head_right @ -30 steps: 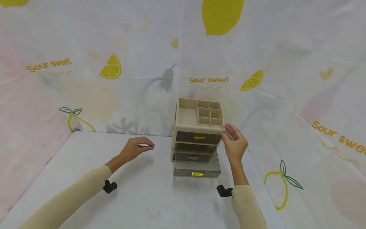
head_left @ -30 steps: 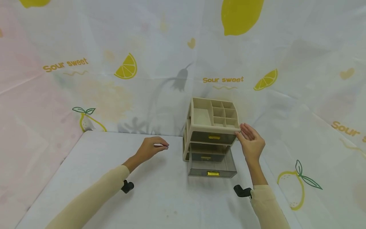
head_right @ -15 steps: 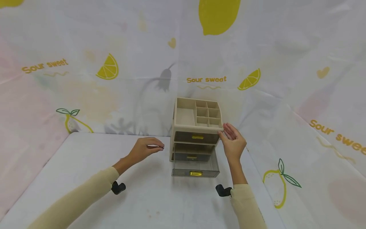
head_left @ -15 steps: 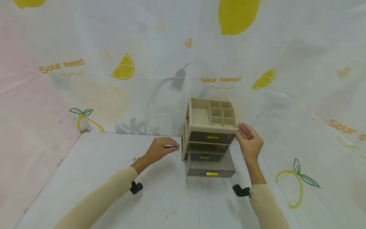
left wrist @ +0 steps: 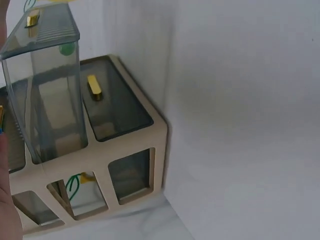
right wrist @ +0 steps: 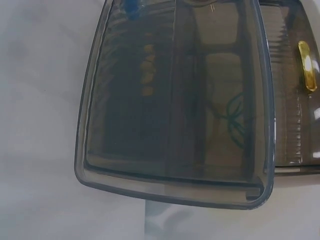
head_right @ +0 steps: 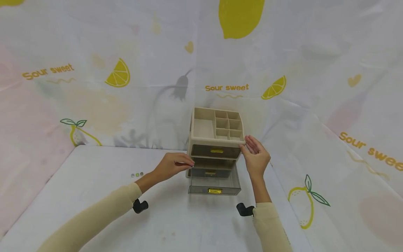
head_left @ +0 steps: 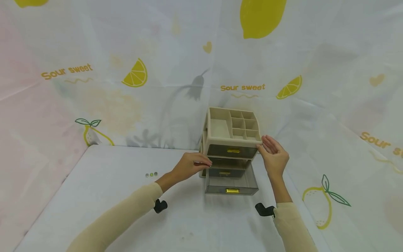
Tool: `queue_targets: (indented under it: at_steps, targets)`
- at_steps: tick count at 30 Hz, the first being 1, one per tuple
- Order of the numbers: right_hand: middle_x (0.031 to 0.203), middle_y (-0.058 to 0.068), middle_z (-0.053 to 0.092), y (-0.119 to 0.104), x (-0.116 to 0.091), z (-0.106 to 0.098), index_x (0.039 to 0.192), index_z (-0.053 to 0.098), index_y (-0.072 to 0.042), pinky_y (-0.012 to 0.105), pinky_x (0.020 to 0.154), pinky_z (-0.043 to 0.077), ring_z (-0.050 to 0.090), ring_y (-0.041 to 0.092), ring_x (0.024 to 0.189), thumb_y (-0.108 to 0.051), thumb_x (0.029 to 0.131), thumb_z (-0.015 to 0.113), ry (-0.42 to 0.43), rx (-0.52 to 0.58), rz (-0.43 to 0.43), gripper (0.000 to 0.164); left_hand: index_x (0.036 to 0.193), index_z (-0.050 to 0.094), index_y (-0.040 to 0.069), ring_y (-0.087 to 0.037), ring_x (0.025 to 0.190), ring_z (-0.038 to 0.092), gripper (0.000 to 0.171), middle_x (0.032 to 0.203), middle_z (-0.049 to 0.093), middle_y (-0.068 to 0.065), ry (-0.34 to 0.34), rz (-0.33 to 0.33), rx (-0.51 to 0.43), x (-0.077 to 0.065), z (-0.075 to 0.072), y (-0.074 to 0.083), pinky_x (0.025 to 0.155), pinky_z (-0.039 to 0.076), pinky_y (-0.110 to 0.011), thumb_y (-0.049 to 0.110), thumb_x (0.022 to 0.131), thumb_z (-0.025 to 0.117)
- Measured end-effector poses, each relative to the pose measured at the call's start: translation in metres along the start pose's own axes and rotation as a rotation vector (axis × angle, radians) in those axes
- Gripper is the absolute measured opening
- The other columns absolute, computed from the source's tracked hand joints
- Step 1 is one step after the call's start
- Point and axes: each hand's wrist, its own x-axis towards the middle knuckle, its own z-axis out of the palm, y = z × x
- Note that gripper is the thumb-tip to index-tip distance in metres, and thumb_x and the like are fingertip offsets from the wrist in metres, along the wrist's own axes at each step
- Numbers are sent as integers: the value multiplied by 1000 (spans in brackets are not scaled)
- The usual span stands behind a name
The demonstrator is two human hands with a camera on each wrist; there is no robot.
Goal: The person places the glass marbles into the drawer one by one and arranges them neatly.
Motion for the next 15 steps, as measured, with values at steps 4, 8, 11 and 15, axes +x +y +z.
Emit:
queue_targets:
  at_steps: [4,8,11,15]
  targets:
    - [112,31,64,1,0,0,116,62,16,31,87,52,68,28,102,14,74,77,-7,-7,-6,44,97,77,8,-10,93,68,16,101,72,-1,-59,48,54,3,5,2,75,55,-19,2,83,76]
    - [111,31,64,0,1,-1,115,63,15,31,86,53,69,26,100,15,74,77,4,-15,-9,43,95,78,7,-9,95,67,15,101,72,0,-112,45,68,5,12,5,77,54,-18,0,82,76]
    - [111,32,64,0,2,0,114,63,15,32,86,53,69,26,100,15,74,76,9,-16,-10,43,95,78,7,-10,96,67,16,101,72,-1,-151,43,82,8,17,6,78,53,-17,-1,81,76]
    - [111,32,63,-1,1,-1,114,61,18,31,86,53,68,28,101,15,74,76,2,-14,-16,43,96,77,7,-10,96,67,16,102,72,-1,-202,51,105,12,24,7,80,51,-15,-2,82,75]
